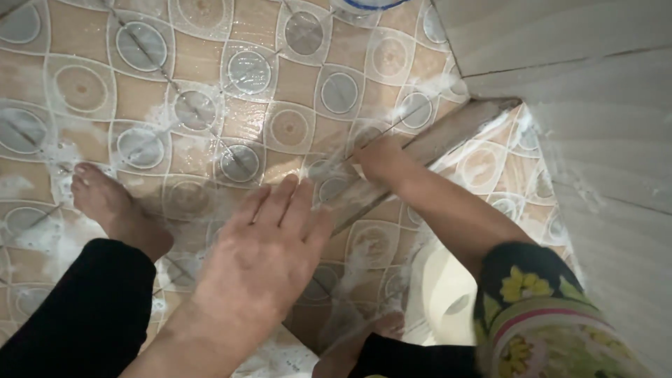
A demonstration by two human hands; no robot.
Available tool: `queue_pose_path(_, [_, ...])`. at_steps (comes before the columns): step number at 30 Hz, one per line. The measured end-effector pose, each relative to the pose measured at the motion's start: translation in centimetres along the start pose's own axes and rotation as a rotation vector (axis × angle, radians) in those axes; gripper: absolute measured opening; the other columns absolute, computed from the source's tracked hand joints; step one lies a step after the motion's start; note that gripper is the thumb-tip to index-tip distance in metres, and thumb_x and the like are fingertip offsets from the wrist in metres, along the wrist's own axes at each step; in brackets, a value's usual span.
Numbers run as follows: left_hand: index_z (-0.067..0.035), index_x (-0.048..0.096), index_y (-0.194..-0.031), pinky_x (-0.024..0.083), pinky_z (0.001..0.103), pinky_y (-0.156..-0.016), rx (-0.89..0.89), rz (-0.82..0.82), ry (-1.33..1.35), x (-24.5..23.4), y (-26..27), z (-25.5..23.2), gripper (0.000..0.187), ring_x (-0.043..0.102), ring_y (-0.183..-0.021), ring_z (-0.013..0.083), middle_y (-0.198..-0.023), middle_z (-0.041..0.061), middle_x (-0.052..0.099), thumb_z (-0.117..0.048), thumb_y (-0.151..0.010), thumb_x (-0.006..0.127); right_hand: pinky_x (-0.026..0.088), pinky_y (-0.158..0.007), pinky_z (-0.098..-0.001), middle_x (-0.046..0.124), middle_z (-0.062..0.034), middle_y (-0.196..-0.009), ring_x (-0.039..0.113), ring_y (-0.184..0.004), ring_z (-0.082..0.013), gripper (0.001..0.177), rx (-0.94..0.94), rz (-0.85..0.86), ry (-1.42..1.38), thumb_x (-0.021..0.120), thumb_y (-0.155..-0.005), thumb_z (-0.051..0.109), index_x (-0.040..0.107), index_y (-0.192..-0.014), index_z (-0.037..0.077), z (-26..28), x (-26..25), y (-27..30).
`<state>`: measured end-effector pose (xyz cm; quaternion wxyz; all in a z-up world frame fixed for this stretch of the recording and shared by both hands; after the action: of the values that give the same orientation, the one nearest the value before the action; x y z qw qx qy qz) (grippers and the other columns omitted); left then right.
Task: Scrubbing a squat toilet and surrounding tiles with a brush and soapy water.
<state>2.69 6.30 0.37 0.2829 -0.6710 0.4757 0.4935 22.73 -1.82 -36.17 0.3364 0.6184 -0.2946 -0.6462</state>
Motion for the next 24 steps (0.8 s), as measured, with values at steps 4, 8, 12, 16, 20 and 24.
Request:
queue_pose_path(4, [-0.005, 0.065, -0.117, 0.042, 0.047, -0.104, 0.039, 0.049, 0.003, 0.4, -0.2, -1.1, 0.048, 0.056, -0.125, 0.0354, -0.131, 0.022, 0.06, -0.019, -0.072, 0.064, 0.054, -0.092, -0.0496, 0.07, -0.0115, -0.125, 0.067, -0.114, -0.0342, 0.045, -0.053, -0.076, -0.029, 0.068, -0.082, 0.023, 0.067, -0.127, 0.021, 0.5, -1.8, -0.2])
queue_pose_path(8, [-0.004, 0.064, -0.118, 0.041, 0.046, -0.103, 0.049, 0.097, 0.07, 0.1, -0.3, -2.3, 0.057, 0.053, -0.126, 0.0369, -0.137, 0.021, 0.059, -0.018, -0.063, 0.068, 0.052, -0.101, -0.0469, 0.069, -0.0065, -0.131, 0.065, -0.12, -0.0325, 0.049, -0.284, -0.269, -0.181, 0.066, -0.085, 0.027, 0.065, -0.134, 0.024, -5.3, 2.0, 1.0])
queue_pose_path(12, [-0.005, 0.063, -0.118, 0.04, 0.046, -0.106, 0.025, 0.08, 0.126, 0.4, -0.3, -2.7, 0.054, 0.053, -0.128, 0.0377, -0.133, 0.021, 0.058, -0.015, -0.065, 0.071, 0.058, -0.097, -0.0511, 0.07, -0.0093, -0.136, 0.069, -0.121, -0.032, 0.049, 0.179, 0.247, 0.284, 0.066, -0.094, 0.036, 0.065, -0.141, 0.022, -15.9, -5.0, 5.4])
queue_pose_path(16, [-0.008, 0.064, -0.121, 0.041, 0.047, -0.106, 0.017, 0.091, 0.117, 1.8, 0.0, -3.8, 0.056, 0.054, -0.13, 0.0375, -0.136, 0.02, 0.059, -0.013, -0.065, 0.069, 0.049, -0.094, -0.064, 0.064, -0.0127, -0.135, 0.058, -0.126, -0.0393, 0.058, 0.427, 0.05, 0.04, 0.065, -0.093, 0.046, 0.053, -0.147, 0.028, -17.9, -6.3, 8.2])
queue_pose_path(20, [-0.007, 0.065, -0.123, 0.045, 0.048, -0.105, -0.002, 0.031, 0.063, 1.7, -0.6, -4.0, 0.048, 0.057, -0.128, 0.0362, -0.131, 0.021, 0.061, -0.013, -0.076, 0.069, 0.046, -0.1, -0.0575, 0.063, -0.0158, -0.133, 0.058, -0.126, -0.0387, 0.06, 0.082, -0.09, -0.285, 0.071, -0.084, 0.037, 0.056, -0.141, 0.027, -2.0, -4.9, 9.0])
queue_pose_path(24, [-0.009, 0.067, -0.125, 0.046, 0.048, -0.104, 0.03, -0.084, 0.016, 0.8, -0.8, -5.3, 0.05, 0.059, -0.124, 0.0384, -0.135, 0.023, 0.061, -0.02, -0.076, 0.071, 0.049, -0.098, -0.0561, 0.067, -0.0156, -0.13, 0.062, -0.121, -0.0385, 0.052, -0.099, -0.222, -0.323, 0.069, -0.084, 0.028, 0.061, -0.135, 0.024, 1.2, -4.0, 6.6])
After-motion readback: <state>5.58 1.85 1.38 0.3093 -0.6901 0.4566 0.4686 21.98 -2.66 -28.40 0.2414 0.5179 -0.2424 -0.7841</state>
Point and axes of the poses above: each hand's wrist, its own y-axis away from the middle knuckle, its own x-axis out of the palm, z = x × y, the point moved 8 cm from there along -y, towards the middle knuckle
